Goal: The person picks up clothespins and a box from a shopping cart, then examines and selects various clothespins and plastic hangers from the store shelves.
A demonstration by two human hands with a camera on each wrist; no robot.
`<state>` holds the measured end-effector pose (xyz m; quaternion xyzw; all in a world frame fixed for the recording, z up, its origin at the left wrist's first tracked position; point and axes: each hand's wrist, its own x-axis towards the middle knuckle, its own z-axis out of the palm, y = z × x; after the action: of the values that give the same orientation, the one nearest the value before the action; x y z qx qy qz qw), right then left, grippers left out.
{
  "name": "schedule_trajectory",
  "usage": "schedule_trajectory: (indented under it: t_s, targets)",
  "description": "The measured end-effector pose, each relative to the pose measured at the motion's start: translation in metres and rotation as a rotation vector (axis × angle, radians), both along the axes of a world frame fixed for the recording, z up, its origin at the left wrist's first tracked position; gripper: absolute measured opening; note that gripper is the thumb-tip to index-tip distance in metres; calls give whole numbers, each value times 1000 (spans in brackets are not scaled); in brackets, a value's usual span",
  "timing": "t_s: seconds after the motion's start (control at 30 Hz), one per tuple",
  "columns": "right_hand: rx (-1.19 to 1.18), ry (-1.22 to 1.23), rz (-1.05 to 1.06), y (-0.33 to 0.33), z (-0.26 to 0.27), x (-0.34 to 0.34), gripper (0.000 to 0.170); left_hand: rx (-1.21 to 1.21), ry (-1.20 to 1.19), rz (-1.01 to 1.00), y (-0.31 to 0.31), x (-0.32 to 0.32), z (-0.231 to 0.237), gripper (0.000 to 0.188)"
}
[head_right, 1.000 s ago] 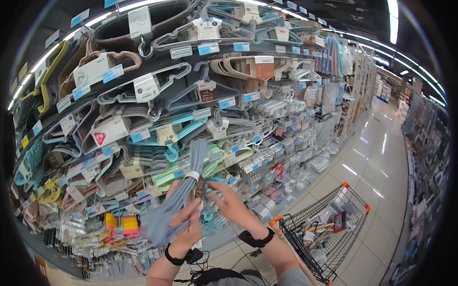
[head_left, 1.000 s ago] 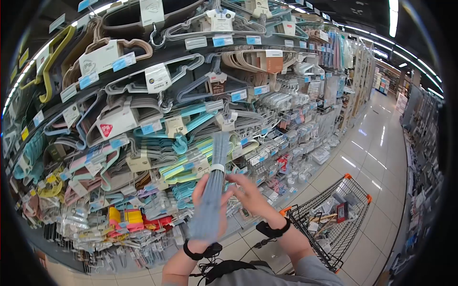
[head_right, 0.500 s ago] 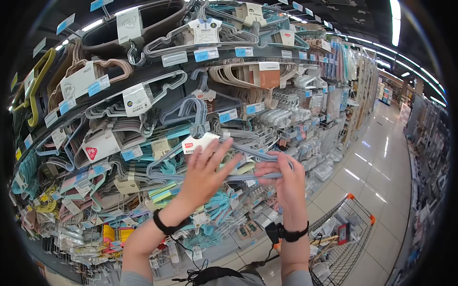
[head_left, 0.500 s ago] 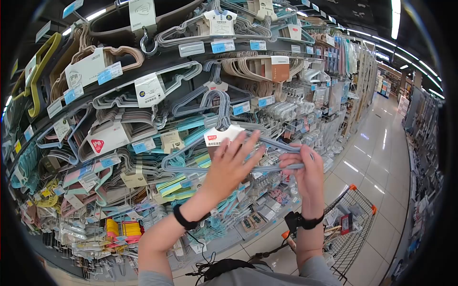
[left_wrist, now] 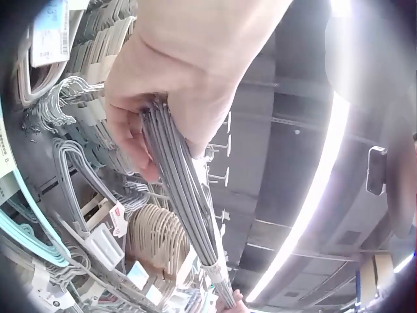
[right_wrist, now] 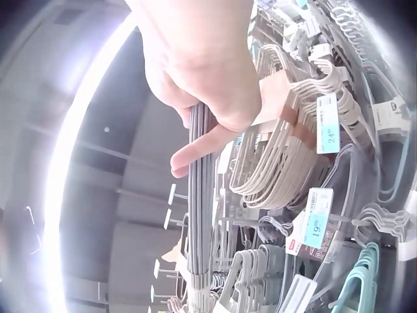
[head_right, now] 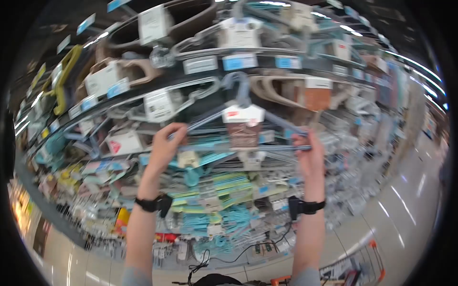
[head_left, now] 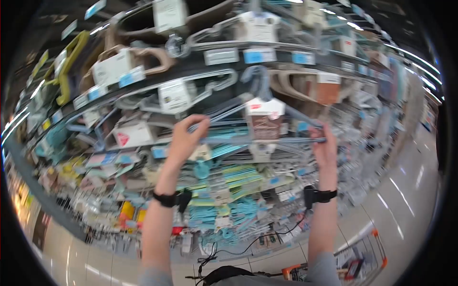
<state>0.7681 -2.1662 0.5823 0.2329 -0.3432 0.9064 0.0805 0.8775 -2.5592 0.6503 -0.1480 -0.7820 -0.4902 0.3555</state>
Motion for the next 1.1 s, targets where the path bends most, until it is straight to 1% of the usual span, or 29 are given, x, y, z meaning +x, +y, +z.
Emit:
schedule_trajectory:
  t_s: [0.03, 0.07, 0.1, 0.13, 0.17, 0.23, 0.3, 0.33, 0.37, 0.4, 0.47, 0.57, 0.73, 0.77, 0.8, 0.83, 0.9, 0.93, 0.97, 1.0, 1.03, 1.1]
  targets:
    - [-12, -4, 4, -1, -1, -15, 38, 82, -56, 32, 12, 6, 9, 25]
    - [-24, 0, 1, -1, 1, -27, 38, 42, -53, 53, 11, -1, 12, 26]
    - [-27, 17, -4, -1, 2, -35, 37, 0, 5, 58, 11, -10, 12, 27]
    - [-32, 33, -23, -2, 4, -39, 37, 28, 35, 13, 12, -18, 10, 27]
    - [-25, 38, -1, -4, 5, -43, 37, 46, 17, 23, 16, -18, 13, 25]
    - [-34, 46, -37, -1, 5, -48, 38, 66, -4, 25, 19, -20, 14, 23]
    - [-24, 18, -18, -4, 4, -57, 39, -2, 10, 96, 18, -27, 12, 23]
    - [-18, -11, -13, -1, 3, -58, 39, 86, 16, 103, 21, -30, 10, 25]
    - [-2, -7, -27, -2, 3, -57, 39, 61, 16, 115, 19, -37, 6, 25]
    - [11, -2, -40, -6, 6, -56, 40, 105, -48, 110, 21, -36, 7, 25]
    - [48, -15, -37, -10, 7, -57, 39, 134, -63, 116, 18, -42, 2, 24]
    - [67, 7, -43, -17, 14, -53, 36, 158, -70, 110, 13, -52, -5, 24]
    - [87, -51, -30, -20, 17, -62, 32, 185, -39, 199, 13, -66, -10, 25]
    - [130, -111, -56, -21, 17, -64, 34, 157, 5, 235, 16, -67, -10, 25]
    - [174, -173, -82, -23, 15, -64, 35, 154, -4, 227, 17, -70, -13, 25]
    - [173, -186, -90, -23, 11, -63, 35, 100, 27, 265, 16, -73, -16, 27]
    - [162, -161, -165, -24, 8, -58, 35, -7, 100, 357, 11, -84, -27, 32]
    - [158, -141, -201, -26, 9, -56, 36, -6, 98, 351, 10, -88, -31, 32]
    - [121, -121, -302, -31, 10, -51, 36, -13, 127, 374, 10, -90, -34, 33]
    - [123, -122, -307, -32, 13, -50, 36, -18, 158, 397, 11, -92, -35, 34]
    - [168, -85, -333, -31, 15, -48, 34, -18, 151, 392, 12, -92, -37, 34]
    - [280, -47, -373, -27, 17, -52, 32, -42, 111, 448, 16, -93, -39, 34]
